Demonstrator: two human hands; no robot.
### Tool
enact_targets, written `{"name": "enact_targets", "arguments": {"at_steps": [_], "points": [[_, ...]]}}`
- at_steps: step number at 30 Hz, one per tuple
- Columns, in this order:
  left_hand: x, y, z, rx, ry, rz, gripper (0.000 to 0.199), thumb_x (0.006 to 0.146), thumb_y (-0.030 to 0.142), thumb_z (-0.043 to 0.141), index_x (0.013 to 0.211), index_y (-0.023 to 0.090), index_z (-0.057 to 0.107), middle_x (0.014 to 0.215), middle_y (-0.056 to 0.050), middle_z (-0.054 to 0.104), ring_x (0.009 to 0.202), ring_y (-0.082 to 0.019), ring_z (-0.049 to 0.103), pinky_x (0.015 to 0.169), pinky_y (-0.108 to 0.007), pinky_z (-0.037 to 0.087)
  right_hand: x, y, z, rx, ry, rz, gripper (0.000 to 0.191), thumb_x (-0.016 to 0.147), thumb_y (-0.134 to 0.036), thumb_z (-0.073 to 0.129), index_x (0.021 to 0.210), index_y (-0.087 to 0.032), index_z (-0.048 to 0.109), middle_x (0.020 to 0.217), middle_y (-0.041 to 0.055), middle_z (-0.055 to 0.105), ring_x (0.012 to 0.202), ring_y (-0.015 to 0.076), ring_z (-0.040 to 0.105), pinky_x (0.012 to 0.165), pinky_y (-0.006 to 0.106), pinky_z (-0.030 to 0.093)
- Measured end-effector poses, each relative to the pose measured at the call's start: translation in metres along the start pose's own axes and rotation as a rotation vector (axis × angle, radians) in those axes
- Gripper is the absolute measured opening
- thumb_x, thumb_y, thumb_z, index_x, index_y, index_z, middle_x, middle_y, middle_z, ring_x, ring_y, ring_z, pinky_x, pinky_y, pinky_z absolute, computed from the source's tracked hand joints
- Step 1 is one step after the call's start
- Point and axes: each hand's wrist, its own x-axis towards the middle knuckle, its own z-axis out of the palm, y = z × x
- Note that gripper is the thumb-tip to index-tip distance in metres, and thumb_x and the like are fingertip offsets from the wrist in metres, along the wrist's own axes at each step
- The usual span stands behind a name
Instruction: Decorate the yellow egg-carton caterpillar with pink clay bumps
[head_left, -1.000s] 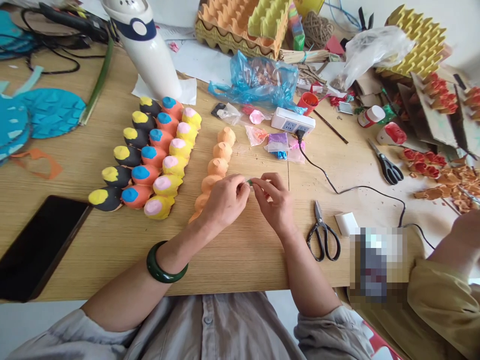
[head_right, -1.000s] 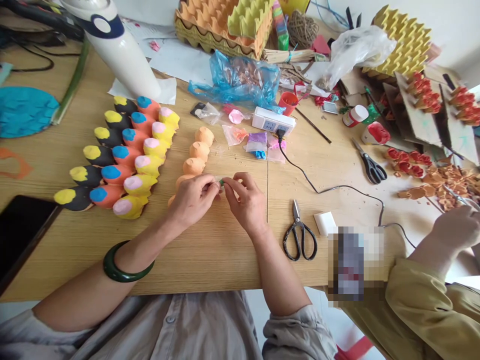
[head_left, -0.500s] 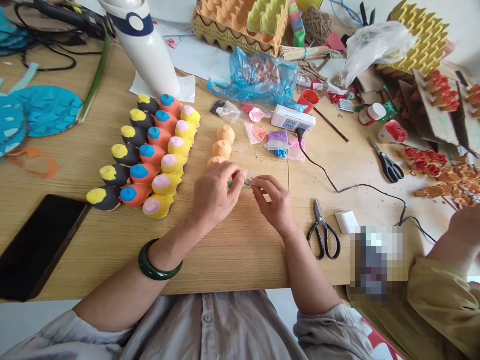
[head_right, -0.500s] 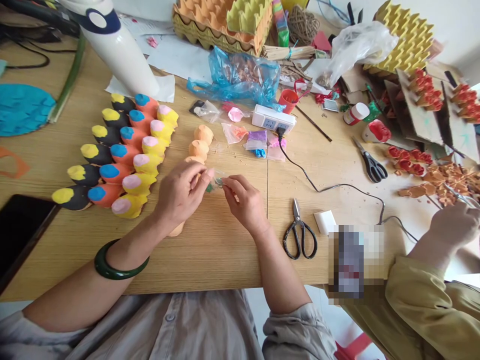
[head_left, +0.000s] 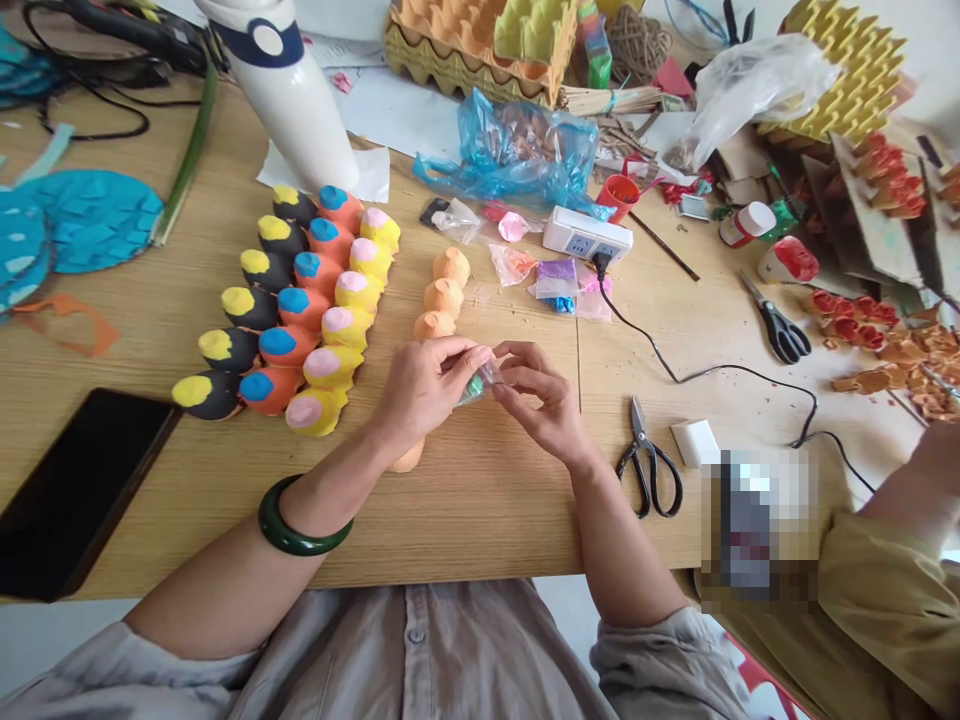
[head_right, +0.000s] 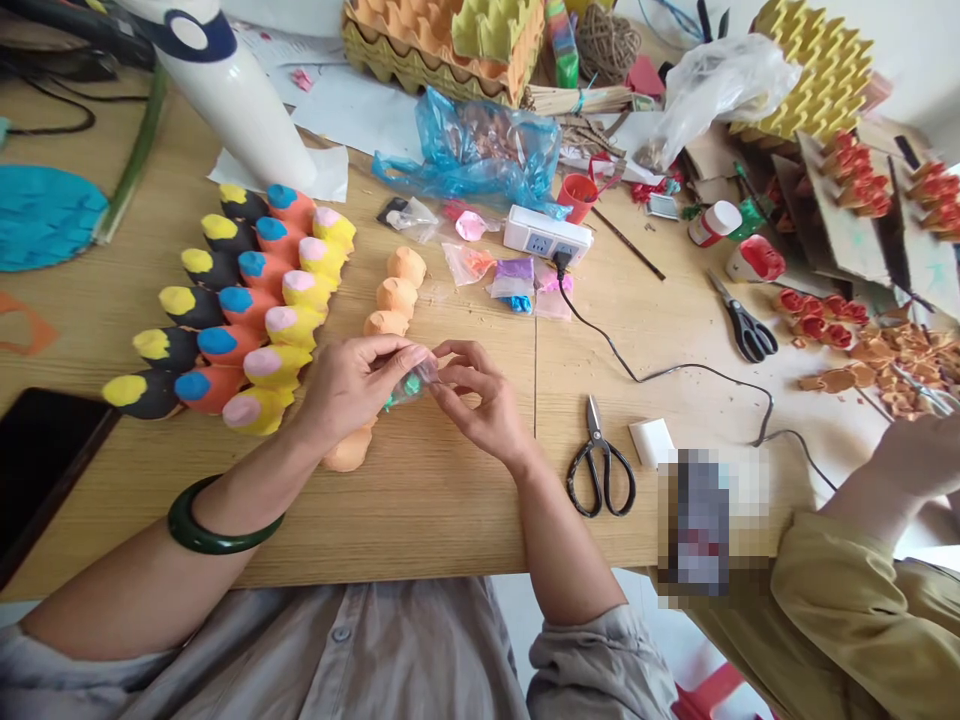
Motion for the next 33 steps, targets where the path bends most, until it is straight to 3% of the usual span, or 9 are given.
{"name": "enact_targets", "arguments": {"at_steps": [3,8,12,15,18,21,25,28,33], "points": [[-0.001,0.003,0.003,-0.009,0.003,0.01,0.031,0.096,0.039,0.063,0.075,0.021,0.075,0.071,-0.002,0.079,0.062,-0.015,0.067,0.058,-0.024,0.049,0.0,-0.002,0.001,0.027,-0.003,0.024,0.03,0.101,-0.048,0.069,0.09,-0.021,0.077,0.132,0.0119,0.068,0.104,0.0211,0.072,0.081,0.036,0.068],[0.001,0.005,0.005,-0.053,0.105,0.0,0.026,0.097,0.034,0.063,0.078,0.021,0.074,0.072,-0.001,0.079,0.064,-0.015,0.068,0.06,-0.023,0.052,0.001,-0.008,0.001,0.078,0.191,0.106,0.027,0.098,-0.051,0.071,0.102,-0.024,0.076,0.142,0.0115,0.065,0.12,0.0248,0.07,0.079,0.034,0.07],[0.0,0.003,0.005,-0.07,0.137,0.006,0.027,0.099,0.036,0.062,0.08,0.02,0.072,0.074,-0.003,0.079,0.068,-0.016,0.071,0.063,-0.024,0.054,0.001,-0.008,-0.001,0.102,0.173,0.099,0.022,0.098,-0.046,0.073,0.105,-0.025,0.076,0.143,0.0108,0.065,0.128,0.0259,0.067,0.082,0.034,0.07],[-0.001,0.002,0.007,-0.036,0.111,0.038,0.027,0.1,0.037,0.062,0.082,0.02,0.073,0.076,-0.002,0.079,0.067,-0.015,0.07,0.064,-0.024,0.053,0.001,-0.006,0.0,0.155,0.113,0.138,0.024,0.097,-0.048,0.074,0.1,-0.024,0.074,0.142,0.0107,0.065,0.124,0.0248,0.069,0.082,0.034,0.07],[-0.003,0.003,0.01,0.007,0.108,0.088,0.027,0.1,0.036,0.062,0.082,0.02,0.073,0.077,-0.002,0.079,0.066,-0.014,0.068,0.063,-0.024,0.052,0.002,-0.005,0.0,0.147,0.132,0.164,0.026,0.096,-0.048,0.075,0.093,-0.022,0.071,0.135,0.0103,0.067,0.115,0.0222,0.071,0.078,0.033,0.069],[-0.006,0.004,0.011,-0.02,0.135,0.103,0.025,0.102,0.035,0.061,0.087,0.02,0.075,0.082,-0.003,0.082,0.071,-0.014,0.072,0.067,-0.023,0.055,0.001,-0.007,0.0,0.092,0.182,0.103,0.019,0.099,-0.041,0.072,0.095,-0.023,0.071,0.127,0.0091,0.069,0.107,0.0191,0.071,0.074,0.03,0.068],[-0.011,0.006,0.011,-0.007,0.202,0.186,0.028,0.105,0.038,0.06,0.093,0.02,0.078,0.091,-0.004,0.084,0.079,-0.014,0.075,0.075,-0.023,0.057,0.0,-0.012,-0.001,-0.007,0.153,-0.008,0.008,0.1,-0.032,0.071,0.102,-0.024,0.072,0.126,0.0075,0.069,0.105,0.0169,0.071,0.075,0.028,0.066],[-0.014,0.006,0.013,-0.052,0.144,0.222,0.03,0.105,0.04,0.061,0.094,0.02,0.08,0.092,-0.004,0.084,0.08,-0.014,0.075,0.078,-0.023,0.057,0.0,-0.012,0.0,-0.051,0.188,-0.069,0.006,0.101,-0.027,0.068,0.097,-0.023,0.068,0.109,0.0052,0.07,0.093,0.0142,0.071,0.072,0.027,0.065],[-0.012,0.003,0.016,-0.295,-0.031,0.015,0.029,0.096,0.043,0.073,0.111,0.019,0.081,0.106,-0.007,0.084,0.09,-0.018,0.079,0.079,-0.025,0.061,-0.001,-0.008,0.002,-0.122,0.272,-0.064,0.01,0.101,-0.027,0.065,0.093,-0.023,0.062,0.094,0.0015,0.065,0.08,0.0128,0.065,0.069,0.026,0.064]]}}
